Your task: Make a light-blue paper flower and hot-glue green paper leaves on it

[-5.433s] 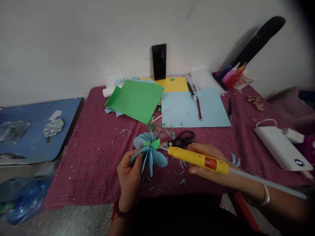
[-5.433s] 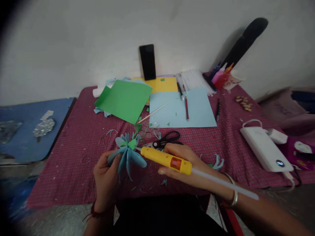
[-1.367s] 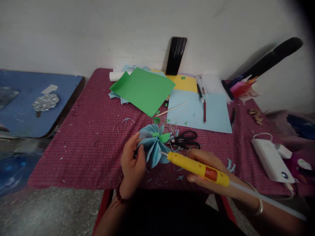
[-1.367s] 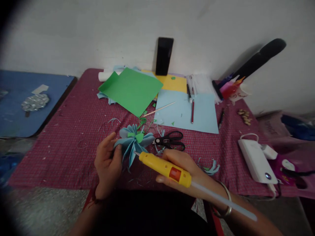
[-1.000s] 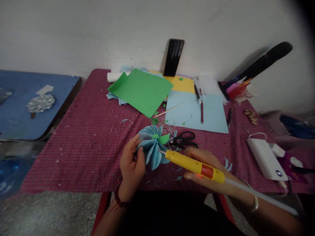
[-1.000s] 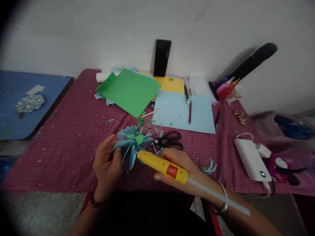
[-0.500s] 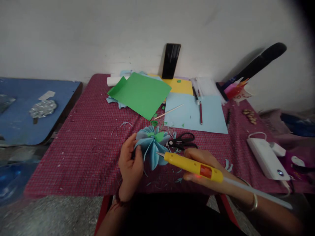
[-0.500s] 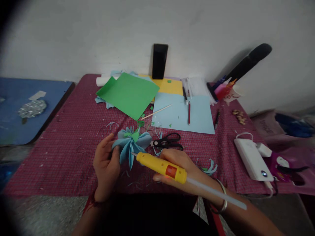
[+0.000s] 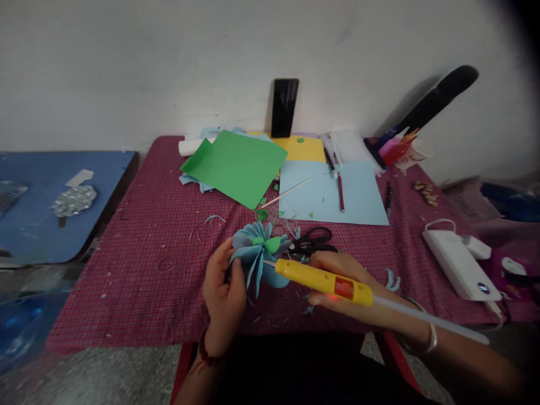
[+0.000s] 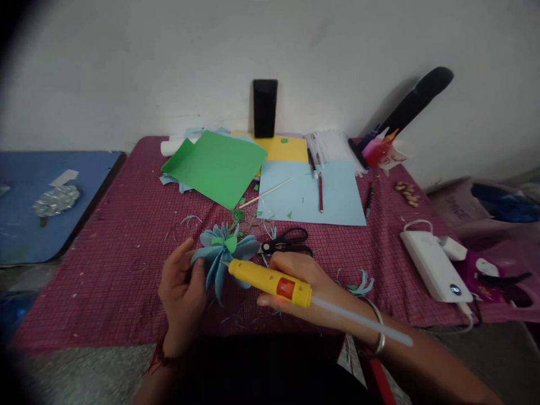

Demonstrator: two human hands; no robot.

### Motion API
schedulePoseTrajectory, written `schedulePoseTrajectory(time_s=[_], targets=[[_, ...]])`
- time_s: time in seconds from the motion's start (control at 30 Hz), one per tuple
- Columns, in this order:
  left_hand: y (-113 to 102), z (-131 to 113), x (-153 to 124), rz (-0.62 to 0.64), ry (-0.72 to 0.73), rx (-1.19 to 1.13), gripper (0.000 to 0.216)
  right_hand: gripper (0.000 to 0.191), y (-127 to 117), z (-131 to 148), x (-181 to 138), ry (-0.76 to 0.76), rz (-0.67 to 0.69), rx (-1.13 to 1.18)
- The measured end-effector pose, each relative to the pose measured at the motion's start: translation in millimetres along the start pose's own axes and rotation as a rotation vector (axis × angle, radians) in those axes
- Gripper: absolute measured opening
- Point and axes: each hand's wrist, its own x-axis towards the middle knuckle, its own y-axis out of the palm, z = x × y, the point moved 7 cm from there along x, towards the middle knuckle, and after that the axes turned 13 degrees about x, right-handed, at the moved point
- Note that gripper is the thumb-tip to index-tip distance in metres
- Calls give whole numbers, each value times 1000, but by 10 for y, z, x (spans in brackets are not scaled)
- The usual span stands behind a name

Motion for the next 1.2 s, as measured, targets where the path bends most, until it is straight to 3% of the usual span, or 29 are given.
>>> schedulePoseTrajectory(time_s=[0.33,0.43,0.53,0.67,0.73,0.83,0.97,1.1,1.2], targets=[[16,13,41,0,-29,8,36,39,109,42,-55,-33,111,-21],[-2,59,75,15,-78,-34,36,38,40,17,-118,-51,99,24],[-38,151,121,36,-192,-92,37,29,-282,-164,-159,4,-109,-83],[-103,285,147,46,-363,-163,35,27,-885,-653,-180,125,-398,-372],[-146,335,144,39,-400,-167,34,19,-1178,-954,-177,193,-469,-526],[-211,383,135,30,-393,-112,32,24,-1590,-1330,-177,254,-551,-624],[-192,343,118,134,-309,23,24,26,-1958,-1533,-152,261,-591,-619],[-145,255,43,143,-214,137,17,32,-1920,-1310,-189,177,-672,-613],[-77,194,-65,145,-137,211,16,25,-1445,-866,-246,21,-702,-559]])
